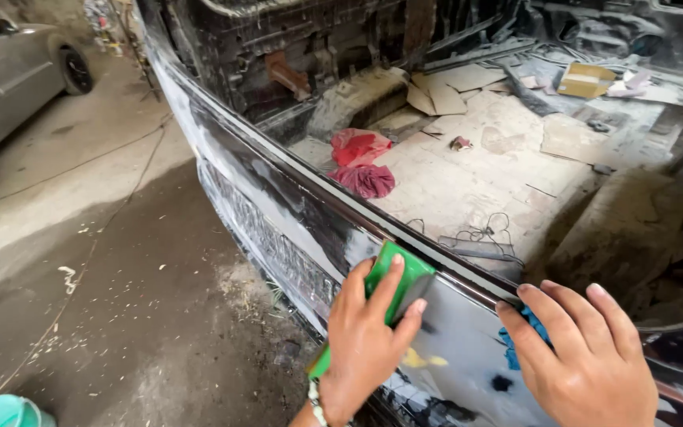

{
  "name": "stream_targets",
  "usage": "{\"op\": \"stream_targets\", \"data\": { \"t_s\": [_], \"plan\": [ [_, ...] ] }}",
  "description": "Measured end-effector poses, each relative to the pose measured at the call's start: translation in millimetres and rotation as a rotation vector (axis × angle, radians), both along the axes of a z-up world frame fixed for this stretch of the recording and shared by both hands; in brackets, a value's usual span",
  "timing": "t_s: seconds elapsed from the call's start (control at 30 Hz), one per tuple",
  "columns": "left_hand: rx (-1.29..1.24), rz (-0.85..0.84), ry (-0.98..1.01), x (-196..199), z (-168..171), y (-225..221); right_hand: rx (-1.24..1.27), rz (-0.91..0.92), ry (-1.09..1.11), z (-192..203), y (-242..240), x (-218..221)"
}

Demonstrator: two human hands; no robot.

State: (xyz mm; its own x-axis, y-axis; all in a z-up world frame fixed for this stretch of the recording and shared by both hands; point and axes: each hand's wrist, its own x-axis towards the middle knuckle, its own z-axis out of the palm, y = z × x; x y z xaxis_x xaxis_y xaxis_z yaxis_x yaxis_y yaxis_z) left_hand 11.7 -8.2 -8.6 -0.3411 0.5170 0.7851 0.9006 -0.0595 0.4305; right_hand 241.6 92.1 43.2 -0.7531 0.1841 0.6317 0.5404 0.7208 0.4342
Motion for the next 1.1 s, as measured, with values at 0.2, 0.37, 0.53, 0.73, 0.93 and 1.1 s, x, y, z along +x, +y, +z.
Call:
{"op": "stream_targets", "data": {
  "t_s": [0.2,0.37,0.53,0.73,0.93,1.1],
  "plan": [
    [-0.068,0.142,-0.116,-20.2,-1.0,1.6,-0.050,-0.138,0.016,-5.7,-8.3,0.0],
    [-0.059,-0.117,-0.136,-15.5,5.3,-9.5,0.005,-0.120,0.119,-2.7,-14.6,-17.1],
    [-0.004,-0.025,-0.254,-52.2,5.6,-23.6,0.108,-0.091,-0.049,1.3,-21.0,-74.0],
    [0.080,-0.065,-0.345,-62.8,-11.5,-41.5,0.063,-0.024,-0.168,0.4,-13.4,-180.3],
    [0.155,-0.051,-0.387,-66.2,-11.7,-62.0,0.071,0.148,-0.323,-10.3,4.2,-260.1],
    [0.172,-0.056,-0.368,-63.5,-10.2,-61.9,-0.346,0.454,-0.509,-18.9,-0.5,-190.5]
  ]
}}
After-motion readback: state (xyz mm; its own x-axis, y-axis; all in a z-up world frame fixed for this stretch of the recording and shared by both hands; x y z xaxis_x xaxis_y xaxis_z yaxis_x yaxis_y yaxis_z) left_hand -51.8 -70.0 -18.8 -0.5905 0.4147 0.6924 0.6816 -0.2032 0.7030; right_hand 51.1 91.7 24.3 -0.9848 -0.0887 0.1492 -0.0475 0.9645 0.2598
